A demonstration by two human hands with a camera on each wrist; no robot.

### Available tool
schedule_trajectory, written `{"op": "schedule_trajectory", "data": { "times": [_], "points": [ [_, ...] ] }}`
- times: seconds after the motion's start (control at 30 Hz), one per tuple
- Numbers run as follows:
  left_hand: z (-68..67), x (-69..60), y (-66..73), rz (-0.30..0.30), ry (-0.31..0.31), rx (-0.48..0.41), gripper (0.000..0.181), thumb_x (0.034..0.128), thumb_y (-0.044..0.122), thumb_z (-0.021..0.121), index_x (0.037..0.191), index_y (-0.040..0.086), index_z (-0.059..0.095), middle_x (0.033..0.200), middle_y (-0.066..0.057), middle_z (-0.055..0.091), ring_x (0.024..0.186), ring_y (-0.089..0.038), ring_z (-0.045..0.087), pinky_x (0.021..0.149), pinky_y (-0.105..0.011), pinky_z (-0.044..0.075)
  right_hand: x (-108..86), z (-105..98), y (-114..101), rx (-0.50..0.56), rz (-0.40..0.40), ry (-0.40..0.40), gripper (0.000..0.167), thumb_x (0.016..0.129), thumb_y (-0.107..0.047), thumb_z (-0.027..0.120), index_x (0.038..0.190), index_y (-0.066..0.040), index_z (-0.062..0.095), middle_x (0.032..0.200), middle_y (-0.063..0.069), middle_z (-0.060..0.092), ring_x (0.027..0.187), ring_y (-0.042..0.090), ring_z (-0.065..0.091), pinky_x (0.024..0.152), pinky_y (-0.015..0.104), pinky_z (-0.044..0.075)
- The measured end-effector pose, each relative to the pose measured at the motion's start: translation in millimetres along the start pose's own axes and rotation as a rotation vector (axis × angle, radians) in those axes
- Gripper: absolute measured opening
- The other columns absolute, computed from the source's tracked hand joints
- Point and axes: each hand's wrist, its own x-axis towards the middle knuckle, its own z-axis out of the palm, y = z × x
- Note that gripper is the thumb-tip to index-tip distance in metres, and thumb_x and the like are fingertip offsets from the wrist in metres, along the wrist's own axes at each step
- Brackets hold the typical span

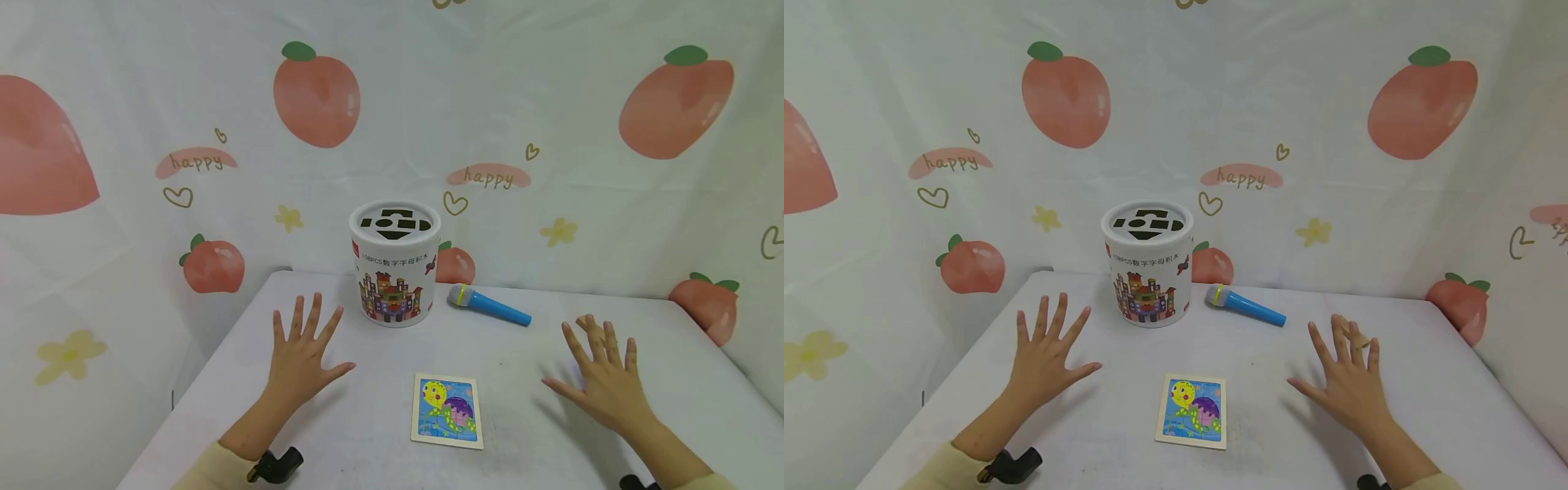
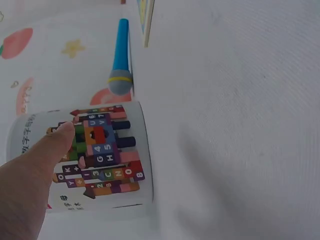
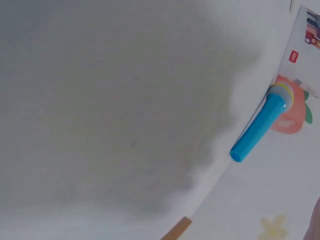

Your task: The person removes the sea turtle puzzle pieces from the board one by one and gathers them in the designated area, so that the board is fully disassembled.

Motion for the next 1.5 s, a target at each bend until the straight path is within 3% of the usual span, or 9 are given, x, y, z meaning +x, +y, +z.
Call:
{"op": "schedule_trajectory", "data": {
  "times": [0.27,0.5,0.77,1.0,1.1,1.33,1.5],
  "points": [
    [0.6,0.2,10.4,0.044,0.015,-0.008,0.097,0.0671,0.07,0.065,0.146,0.023,0.033,0.158,-0.014,-0.004,0.144,-0.037,-0.009,0.107,-0.069,0.006,7.4,0.9,-10.2,0.031,0.0,-0.003,0.101,0.077,-0.066,0.056,0.151,-0.025,0.002,0.156,0.02,-0.001,0.143,0.031,-0.017,0.109,0.062,-0.015],
    [1.8,0.6,20.5,0.075,-0.012,-0.032,0.096,0.0687,0.071,0.063,0.146,0.024,0.031,0.158,-0.013,-0.001,0.144,-0.037,-0.005,0.108,-0.068,0.005,11.4,3.3,-18.6,0.052,0.008,-0.004,0.1,0.078,-0.07,0.052,0.151,-0.027,-0.001,0.157,0.013,-0.011,0.143,0.031,-0.017,0.11,0.062,-0.014],
    [-0.8,1.7,31.0,0.102,-0.09,-0.077,0.096,0.069,0.067,0.066,0.147,0.027,0.027,0.158,-0.011,-0.001,0.145,-0.037,-0.004,0.107,-0.07,0.011,17.7,4.9,-29.3,0.098,0.04,-0.047,0.099,0.079,-0.066,0.054,0.151,-0.026,0.0,0.156,0.013,-0.013,0.143,0.038,-0.013,0.105,0.072,-0.007],
    [-1.0,-1.6,38.8,0.149,-0.163,-0.16,0.093,0.0707,0.064,0.067,0.147,0.029,0.027,0.158,-0.012,0.001,0.144,-0.038,0.002,0.106,-0.072,0.009,22.0,1.0,-44.5,0.174,0.047,-0.087,0.096,0.082,-0.062,0.054,0.151,-0.022,0.0,0.156,0.019,-0.01,0.142,0.039,-0.015,0.108,0.064,-0.016],
    [-1.3,-1.4,42.7,0.165,-0.192,-0.208,0.092,0.071,0.063,0.067,0.147,0.031,0.026,0.158,-0.013,0.004,0.144,-0.038,0.004,0.106,-0.072,0.008,24.8,-0.9,-52.4,0.2,0.041,-0.095,0.095,0.083,-0.06,0.054,0.151,-0.019,0.003,0.155,0.022,-0.005,0.142,0.041,-0.012,0.109,0.063,-0.014],
    [-3.5,0.7,55.2,0.213,-0.279,-0.283,0.088,0.0751,0.058,0.067,0.148,0.031,0.024,0.157,-0.015,0.006,0.144,-0.038,0.005,0.105,-0.072,0.011,34.2,-5.3,-70.4,0.404,0.11,-0.225,0.095,0.086,-0.054,0.056,0.151,-0.012,0.002,0.154,0.025,-0.008,0.14,0.045,-0.014,0.106,0.067,-0.013],
    [-7.7,3.9,65.4,0.247,-0.371,-0.341,0.081,0.079,0.053,0.066,0.147,0.029,0.029,0.157,-0.016,0.01,0.144,-0.038,0.01,0.106,-0.071,0.013,40.6,-4.9,-83.7,0.484,0.122,-0.254,0.094,0.085,-0.051,0.059,0.151,-0.009,0.006,0.154,0.027,-0.005,0.14,0.047,-0.011,0.106,0.069,-0.01]
  ]
}}
